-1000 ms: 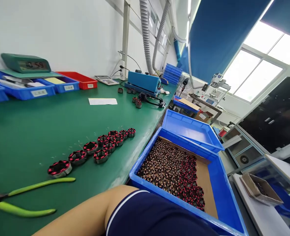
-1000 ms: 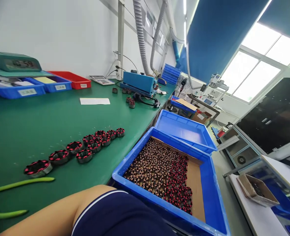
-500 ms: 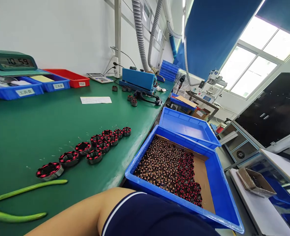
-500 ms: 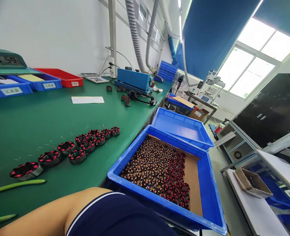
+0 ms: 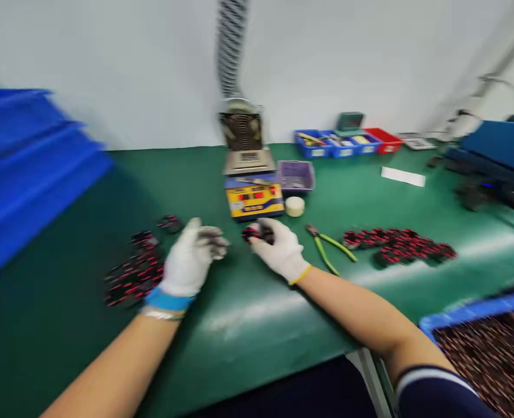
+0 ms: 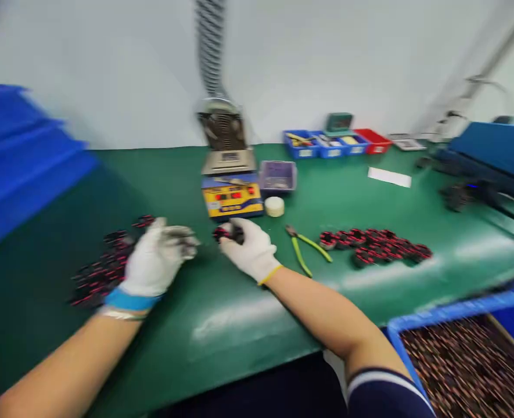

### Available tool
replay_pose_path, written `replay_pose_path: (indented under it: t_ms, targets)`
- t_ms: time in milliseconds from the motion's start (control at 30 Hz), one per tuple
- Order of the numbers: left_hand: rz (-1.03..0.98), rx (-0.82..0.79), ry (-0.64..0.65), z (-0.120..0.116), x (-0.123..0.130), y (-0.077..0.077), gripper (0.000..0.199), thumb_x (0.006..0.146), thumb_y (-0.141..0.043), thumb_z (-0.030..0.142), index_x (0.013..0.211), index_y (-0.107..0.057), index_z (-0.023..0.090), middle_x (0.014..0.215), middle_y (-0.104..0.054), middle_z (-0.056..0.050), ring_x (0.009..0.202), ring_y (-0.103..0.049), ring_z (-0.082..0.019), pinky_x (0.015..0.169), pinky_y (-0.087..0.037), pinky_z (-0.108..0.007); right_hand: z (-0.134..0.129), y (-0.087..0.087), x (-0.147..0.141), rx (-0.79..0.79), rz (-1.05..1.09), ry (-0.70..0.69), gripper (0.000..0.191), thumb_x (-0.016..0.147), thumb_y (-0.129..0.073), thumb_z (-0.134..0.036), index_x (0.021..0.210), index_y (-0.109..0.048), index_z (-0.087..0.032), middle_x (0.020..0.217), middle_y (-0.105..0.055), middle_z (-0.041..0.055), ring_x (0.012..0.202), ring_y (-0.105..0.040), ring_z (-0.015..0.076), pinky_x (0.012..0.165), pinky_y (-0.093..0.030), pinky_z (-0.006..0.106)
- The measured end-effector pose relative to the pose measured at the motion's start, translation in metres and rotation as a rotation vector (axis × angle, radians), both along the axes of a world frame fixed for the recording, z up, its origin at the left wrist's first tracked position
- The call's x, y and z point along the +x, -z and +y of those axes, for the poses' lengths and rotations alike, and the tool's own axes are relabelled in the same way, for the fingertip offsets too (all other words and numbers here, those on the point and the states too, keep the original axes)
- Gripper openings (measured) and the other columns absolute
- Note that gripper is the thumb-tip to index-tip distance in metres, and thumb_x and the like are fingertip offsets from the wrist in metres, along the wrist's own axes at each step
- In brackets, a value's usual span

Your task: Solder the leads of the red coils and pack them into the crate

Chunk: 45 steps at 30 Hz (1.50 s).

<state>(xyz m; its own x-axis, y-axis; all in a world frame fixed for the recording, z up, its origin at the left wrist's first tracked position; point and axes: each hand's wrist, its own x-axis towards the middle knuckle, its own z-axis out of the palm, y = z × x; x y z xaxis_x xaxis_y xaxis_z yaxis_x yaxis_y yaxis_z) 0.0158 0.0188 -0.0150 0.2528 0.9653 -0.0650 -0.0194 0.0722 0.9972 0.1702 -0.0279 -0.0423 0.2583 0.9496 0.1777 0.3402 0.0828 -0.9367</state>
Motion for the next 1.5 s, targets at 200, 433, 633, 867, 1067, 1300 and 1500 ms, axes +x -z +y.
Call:
replay_pose_path:
  t_ms: [200,433,633,867,1067,1300,1500]
  targets:
    - [0.113,0.094,0.004,-0.008,-0.007,0.013,0.067,0.080,-0.036,0.077,0.090,-0.058,0.014,0.078,-0.063,-0.007,0.065,-0.059,-0.016,0.054,-0.045,-0.025,0.002,0.007,0.004,0.070,0.106,0.001,0.049,0.069,-0.067,-0.026,0.117,-0.058,-0.018,0.104,-0.067,0.0060,0.078,-0.065,0.0153,0.076,-0.058,0.031]
    - [0.235,0.235,0.000,-0.020,0.001,0.011,0.022,0.081,-0.058,0.038,0.079,-0.060,0.016,0.066,-0.059,-0.001,0.056,-0.051,-0.012,0.051,-0.040,-0.024,0.000,0.006,0.000,0.072,0.072,-0.030,0.049,0.071,-0.066,-0.027,0.118,-0.058,-0.018,0.106,-0.067,0.0070,0.082,-0.065,0.0171,0.080,-0.058,0.034]
    - [-0.053,0.258,-0.196,-0.009,-0.010,0.007,0.025,0.083,-0.055,0.036,0.099,-0.059,0.017,0.091,-0.067,-0.005,0.069,-0.063,-0.014,0.059,-0.050,-0.025,0.005,0.007,0.003,0.049,0.303,-0.132,0.049,0.073,-0.064,-0.029,0.121,-0.055,-0.018,0.110,-0.067,0.0077,0.086,-0.066,0.0185,0.070,-0.059,0.031]
    - [0.086,0.127,0.149,-0.011,-0.005,0.010,0.045,0.080,-0.057,0.046,0.109,-0.064,0.013,0.110,-0.068,-0.011,0.099,-0.064,-0.025,0.081,-0.054,-0.034,0.004,0.013,0.006,0.054,0.238,-0.175,0.050,0.076,-0.063,-0.030,0.124,-0.055,-0.021,0.115,-0.065,0.0071,0.091,-0.066,0.0194,0.073,-0.059,0.031]
    - [-0.111,0.031,-0.047,-0.010,-0.011,-0.001,0.062,0.087,-0.031,0.068,0.064,-0.056,0.016,0.058,-0.060,-0.007,0.047,-0.052,-0.014,0.045,-0.040,-0.026,0.009,0.018,0.008,0.088,0.225,-0.110,0.050,0.076,-0.064,-0.029,0.124,-0.055,-0.019,0.114,-0.065,0.0073,0.092,-0.065,0.0190,0.077,-0.059,0.032]
    - [0.215,0.195,0.020,-0.015,0.001,-0.002,0.038,0.073,-0.068,0.052,0.070,-0.059,0.015,0.064,-0.058,-0.001,0.059,-0.050,-0.012,0.054,-0.039,-0.024,0.003,0.012,0.006,0.080,0.083,-0.129,0.049,0.076,-0.065,-0.029,0.123,-0.057,-0.020,0.110,-0.066,0.0064,0.086,-0.066,0.0179,0.082,-0.058,0.034]
    - [0.035,0.104,0.106,-0.010,-0.020,-0.011,0.022,0.072,-0.064,0.032,0.062,-0.054,0.016,0.049,-0.050,0.001,0.042,-0.040,-0.009,0.041,-0.029,-0.023,0.004,0.007,0.007,0.056,0.029,-0.038,0.049,0.070,-0.069,-0.029,0.117,-0.060,-0.018,0.102,-0.068,0.0055,0.079,-0.065,0.0162,0.076,-0.058,0.031]
